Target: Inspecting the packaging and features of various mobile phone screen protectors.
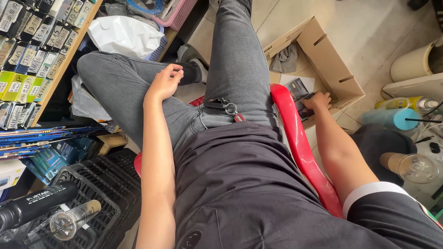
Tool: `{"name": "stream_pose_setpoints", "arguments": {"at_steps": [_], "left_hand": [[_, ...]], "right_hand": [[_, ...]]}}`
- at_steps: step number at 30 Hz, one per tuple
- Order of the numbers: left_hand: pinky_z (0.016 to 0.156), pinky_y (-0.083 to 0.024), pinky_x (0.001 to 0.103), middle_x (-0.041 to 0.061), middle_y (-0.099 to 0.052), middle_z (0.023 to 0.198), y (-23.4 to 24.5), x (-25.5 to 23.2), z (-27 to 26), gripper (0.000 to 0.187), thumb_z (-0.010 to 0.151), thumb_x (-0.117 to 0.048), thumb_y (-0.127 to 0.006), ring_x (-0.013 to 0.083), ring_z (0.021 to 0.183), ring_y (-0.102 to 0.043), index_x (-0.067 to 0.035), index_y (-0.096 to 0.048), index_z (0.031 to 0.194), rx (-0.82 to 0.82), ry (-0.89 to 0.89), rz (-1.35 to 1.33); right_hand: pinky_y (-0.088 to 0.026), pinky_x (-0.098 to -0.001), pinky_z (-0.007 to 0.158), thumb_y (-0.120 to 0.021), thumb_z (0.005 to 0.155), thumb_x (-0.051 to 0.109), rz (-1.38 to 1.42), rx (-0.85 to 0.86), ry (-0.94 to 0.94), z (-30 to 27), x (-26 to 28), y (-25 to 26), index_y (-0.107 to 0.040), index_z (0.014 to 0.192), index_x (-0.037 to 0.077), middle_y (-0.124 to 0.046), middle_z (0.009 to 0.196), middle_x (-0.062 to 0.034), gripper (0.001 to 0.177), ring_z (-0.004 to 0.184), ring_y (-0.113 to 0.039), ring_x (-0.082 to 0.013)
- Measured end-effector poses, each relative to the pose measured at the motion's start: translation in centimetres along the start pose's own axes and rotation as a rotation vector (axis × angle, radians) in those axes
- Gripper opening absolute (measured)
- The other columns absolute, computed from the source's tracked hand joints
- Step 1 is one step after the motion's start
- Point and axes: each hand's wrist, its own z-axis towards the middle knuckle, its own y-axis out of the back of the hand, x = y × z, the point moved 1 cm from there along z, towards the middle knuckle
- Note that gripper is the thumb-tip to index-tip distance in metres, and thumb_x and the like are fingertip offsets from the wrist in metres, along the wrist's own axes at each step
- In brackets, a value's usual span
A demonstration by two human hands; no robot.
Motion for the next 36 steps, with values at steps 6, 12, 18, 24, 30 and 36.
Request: {"name": "stream_pose_setpoints", "arguments": {"at_steps": [6,12,18,24,30,36], "left_hand": [[0.104,-0.048,0.05,0.017,-0.069,0.125,0.4,-0.8,-0.6,0.042,0.107,-0.036,-0.046,0.0325,0.117,-0.067,-0.013,-0.059,0.139,0.008,-0.01,-0.031],[0.104,-0.049,0.05,0.017,-0.069,0.125,0.2,-0.2,-0.2,0.041,0.107,-0.036,-0.048,0.0321,0.116,-0.067,-0.013,-0.059,0.138,-0.001,-0.016,-0.05],[0.103,-0.049,0.049,0.017,-0.07,0.123,0.2,0.3,0.2,0.04,0.107,-0.035,-0.048,0.0318,0.115,-0.068,-0.013,-0.059,0.138,0.004,-0.031,-0.048],[0.102,-0.05,0.049,0.017,-0.071,0.122,0.2,0.3,0.0,0.039,0.106,-0.036,-0.049,0.0317,0.113,-0.069,-0.014,-0.06,0.137,-0.014,-0.047,-0.071],[0.083,-0.053,0.033,0.004,-0.072,0.112,-1.0,1.9,1.8,0.035,0.099,-0.033,-0.047,0.0168,0.096,-0.07,-0.018,-0.062,0.126,-0.053,-0.031,-0.203],[0.083,-0.053,0.031,0.007,-0.077,0.102,-1.0,0.5,1.6,0.044,0.103,-0.042,-0.037,0.0181,0.082,-0.073,-0.013,-0.068,0.117,-0.149,-0.157,-0.398]], "right_hand": [[-0.046,-0.0624,0.097,-0.079,0.09,0.034,0.18,0.013,0.107,2.5,-2.6,1.4,-0.059,0.134,0.002,-0.052,0.139,-0.036,0.058,0.127,-0.053,-0.0535],[-0.055,-0.0547,0.091,-0.084,0.089,0.042,0.406,0.019,0.123,6.8,-6.3,-2.4,-0.066,0.136,0.009,-0.065,0.127,-0.0248,0.059,0.119,-0.062,-0.0431],[-0.056,-0.0465,0.08,-0.09,0.087,0.046,0.564,-0.192,0.338,5.4,-1.8,-1.7,-0.076,0.122,0.018,-0.07,0.104,-0.0201,0.047,0.099,-0.067,-0.0357],[-0.053,-0.0362,0.069,-0.085,0.102,0.041,0.773,-0.366,0.558,5.5,2.8,7.9,-0.075,0.123,0.018,-0.069,0.099,-0.0126,0.033,0.09,-0.066,-0.0229],[-0.054,-0.0211,0.084,-0.067,0.099,0.043,1.104,-0.428,0.673,-12.2,13.1,21.5,-0.074,0.111,0.018,-0.071,0.099,0.0102,0.029,0.092,-0.064,-0.0027],[-0.056,-0.0243,0.079,-0.069,0.094,0.043,1.379,-0.029,0.675,-19.8,26.1,21.0,-0.073,0.099,0.015,-0.068,0.091,0.0064,0.029,0.086,-0.064,-0.007]]}}
